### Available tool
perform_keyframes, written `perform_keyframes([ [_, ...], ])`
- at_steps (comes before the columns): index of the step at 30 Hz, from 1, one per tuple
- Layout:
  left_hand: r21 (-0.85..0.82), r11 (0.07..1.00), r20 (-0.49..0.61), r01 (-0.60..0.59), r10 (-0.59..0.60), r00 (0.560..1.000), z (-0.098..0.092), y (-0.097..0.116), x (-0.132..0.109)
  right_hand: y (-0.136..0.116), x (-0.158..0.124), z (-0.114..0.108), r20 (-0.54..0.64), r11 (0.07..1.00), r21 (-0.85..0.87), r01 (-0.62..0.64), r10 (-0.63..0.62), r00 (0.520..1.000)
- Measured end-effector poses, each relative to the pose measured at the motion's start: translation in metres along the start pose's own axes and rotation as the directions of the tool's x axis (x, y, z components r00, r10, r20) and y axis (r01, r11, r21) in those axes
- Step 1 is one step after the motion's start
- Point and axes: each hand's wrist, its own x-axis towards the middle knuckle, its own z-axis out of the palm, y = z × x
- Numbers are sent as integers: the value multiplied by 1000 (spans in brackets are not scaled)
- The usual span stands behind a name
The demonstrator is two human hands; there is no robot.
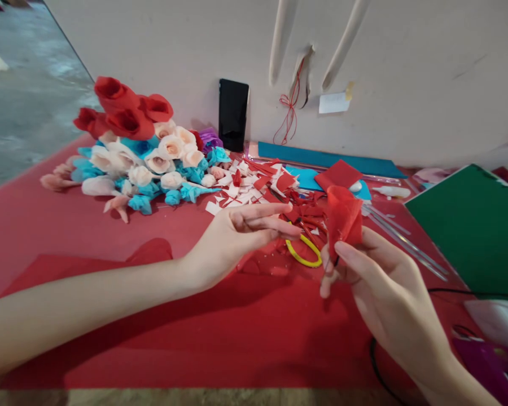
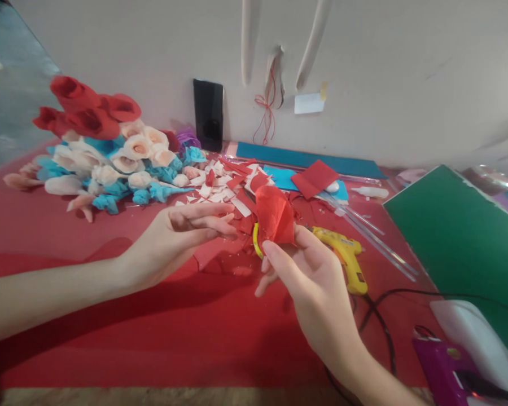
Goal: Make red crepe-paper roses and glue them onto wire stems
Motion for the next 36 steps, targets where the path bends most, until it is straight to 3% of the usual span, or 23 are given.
perform_keyframes([
  [36,87,993,62,-77,71,996,-3,-4,-1,0,-1,0,0,1000,21,-11,11,1000],
])
